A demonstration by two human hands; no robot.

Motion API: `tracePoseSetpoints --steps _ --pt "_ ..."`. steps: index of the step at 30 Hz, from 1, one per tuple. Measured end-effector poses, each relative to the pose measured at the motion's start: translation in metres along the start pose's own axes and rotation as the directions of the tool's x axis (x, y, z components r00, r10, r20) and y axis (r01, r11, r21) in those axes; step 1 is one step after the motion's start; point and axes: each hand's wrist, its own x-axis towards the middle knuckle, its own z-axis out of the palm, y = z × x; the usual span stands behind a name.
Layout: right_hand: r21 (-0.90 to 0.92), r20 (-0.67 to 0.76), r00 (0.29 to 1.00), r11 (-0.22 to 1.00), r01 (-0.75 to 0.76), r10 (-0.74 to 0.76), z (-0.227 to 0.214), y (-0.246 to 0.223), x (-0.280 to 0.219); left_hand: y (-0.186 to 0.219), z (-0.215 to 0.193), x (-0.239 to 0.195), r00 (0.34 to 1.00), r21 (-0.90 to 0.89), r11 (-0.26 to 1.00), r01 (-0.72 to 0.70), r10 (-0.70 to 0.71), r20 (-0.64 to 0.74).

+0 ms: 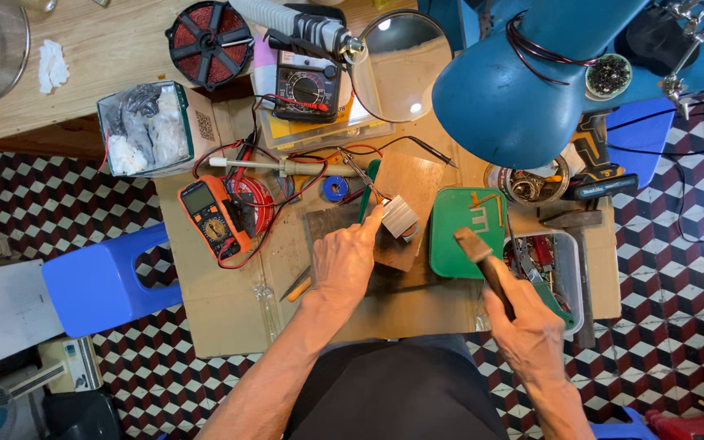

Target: The person repeatedly taps a small rectangular electrical component with a hammer while holding it on a wooden block. They rotate the component and continue tapping different sides, occasionally inspecting it between strikes.

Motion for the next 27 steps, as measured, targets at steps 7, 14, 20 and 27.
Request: tracePoseSetpoints --steps 7,14,20,27 --pt "-0.405 0.197 0.959 0.874 0.269 -0.204 0.003 0.105 0.000 0.004 -0.009 0.001 0.998 0.044 0.998 -0.042 0.039 0.051" --pt "-0.216 -0.032 0.975 0.954 0.207 -0.218 0.022 0.104 0.042 0.018 -0.040 -0.006 0.999 0.011 1.000 -0.017 0.017 0.045" --pt "-0.259 -0.117 0.977 0.944 -0.205 0.180 0.093 0.090 0.091 0.028 -0.085 -0.037 0.963 -0.177 0.979 -0.098 0.048 -0.266" --pt "-0.196 -0.272 0.920 0.920 -0.341 0.283 0.126 0.099 0.097 0.034 -0.102 -0.090 0.926 -0.326 0.917 -0.232 0.106 -0.362"
